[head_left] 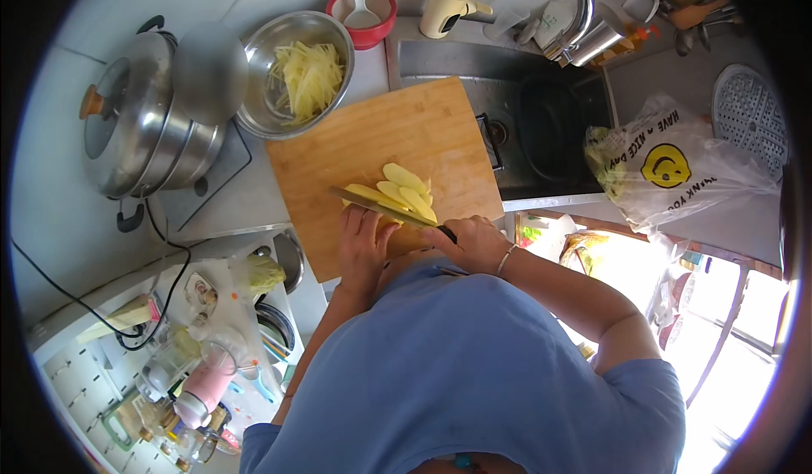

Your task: The person slices peeled potatoes into thin strips on a wooden cutting board using a knife. The sliced pieces are transferred into a metal bowl. The person continues slicing additional potato pieces throughout the clip.

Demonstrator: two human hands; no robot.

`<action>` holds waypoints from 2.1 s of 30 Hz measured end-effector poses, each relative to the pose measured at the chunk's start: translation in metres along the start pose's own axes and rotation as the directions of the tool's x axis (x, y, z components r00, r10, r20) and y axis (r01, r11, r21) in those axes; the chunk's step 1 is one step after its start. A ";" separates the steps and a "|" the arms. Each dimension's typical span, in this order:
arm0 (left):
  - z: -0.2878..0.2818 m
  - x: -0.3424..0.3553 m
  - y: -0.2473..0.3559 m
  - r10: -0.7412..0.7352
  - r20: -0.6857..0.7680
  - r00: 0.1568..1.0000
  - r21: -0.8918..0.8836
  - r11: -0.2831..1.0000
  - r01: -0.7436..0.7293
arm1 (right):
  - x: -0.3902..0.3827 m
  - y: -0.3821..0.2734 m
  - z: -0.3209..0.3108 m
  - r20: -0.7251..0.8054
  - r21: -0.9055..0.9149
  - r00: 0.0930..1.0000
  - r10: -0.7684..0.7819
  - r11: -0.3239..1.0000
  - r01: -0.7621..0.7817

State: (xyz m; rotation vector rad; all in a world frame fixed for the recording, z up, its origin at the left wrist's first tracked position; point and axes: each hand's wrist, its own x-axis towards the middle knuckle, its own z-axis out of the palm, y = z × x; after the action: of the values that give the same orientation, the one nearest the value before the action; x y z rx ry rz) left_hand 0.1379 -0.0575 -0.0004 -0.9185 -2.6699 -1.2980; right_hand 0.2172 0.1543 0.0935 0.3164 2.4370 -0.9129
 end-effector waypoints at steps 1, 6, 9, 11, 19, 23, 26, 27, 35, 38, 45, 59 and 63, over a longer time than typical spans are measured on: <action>0.000 0.000 0.000 0.002 0.000 1.000 0.001 1.000 -0.002 | 0.000 0.000 0.001 0.003 0.002 1.000 0.012 1.000 -0.012; -0.004 0.005 0.003 0.009 -0.004 1.000 0.017 1.000 -0.009 | 0.009 -0.005 0.008 0.007 -0.014 0.999 0.033 0.999 -0.033; -0.005 0.006 0.001 0.032 -0.004 0.999 0.023 0.999 -0.032 | 0.018 -0.012 0.003 0.021 -0.001 1.000 0.009 1.000 -0.009; -0.004 0.005 -0.002 0.026 0.012 1.000 0.019 0.999 -0.026 | 0.027 -0.011 0.006 0.012 -0.005 1.000 0.003 1.000 -0.003; -0.006 0.009 0.002 0.030 0.019 0.999 0.019 0.999 -0.031 | 0.066 0.006 0.031 0.009 0.069 0.995 -0.098 0.993 0.097; -0.008 0.012 0.006 0.048 0.012 0.999 0.003 0.999 -0.048 | 0.079 0.005 0.036 0.009 0.025 0.997 -0.078 0.997 0.078; -0.004 0.011 0.003 0.058 -0.006 0.998 -0.016 0.998 -0.058 | 0.080 0.000 0.032 0.009 0.016 0.998 -0.056 0.998 0.056; -0.004 0.011 0.003 0.061 -0.015 0.998 -0.023 0.998 -0.061 | 0.079 -0.001 0.031 0.007 0.012 0.998 -0.063 0.998 0.063; -0.005 0.007 0.005 0.022 0.011 1.000 -0.043 0.999 -0.022 | 0.023 -0.004 -0.003 0.072 0.047 0.997 0.001 0.999 -0.004; -0.005 0.005 0.005 0.001 0.030 1.000 -0.057 0.998 0.001 | 0.009 0.010 -0.002 0.098 -0.009 0.991 0.092 0.996 -0.091; -0.003 0.004 -0.001 0.027 0.016 0.999 -0.051 0.998 -0.027 | 0.049 0.038 0.054 -0.034 -0.105 0.996 -0.088 0.991 0.084; -0.026 0.027 -0.002 0.116 0.117 0.986 -0.038 0.993 -0.112 | 0.014 0.044 -0.013 0.048 0.437 0.976 0.212 0.874 -0.212; -0.032 0.032 -0.005 0.143 0.176 0.974 -0.004 0.989 -0.145 | -0.007 0.038 -0.027 -0.088 0.254 0.978 0.190 0.954 -0.162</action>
State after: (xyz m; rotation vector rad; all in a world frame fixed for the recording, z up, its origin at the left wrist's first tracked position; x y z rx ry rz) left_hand 0.1016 -0.0674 0.0256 -1.2555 -2.6710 -1.2271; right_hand 0.2271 0.2004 0.0944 0.6798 2.3482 -1.1447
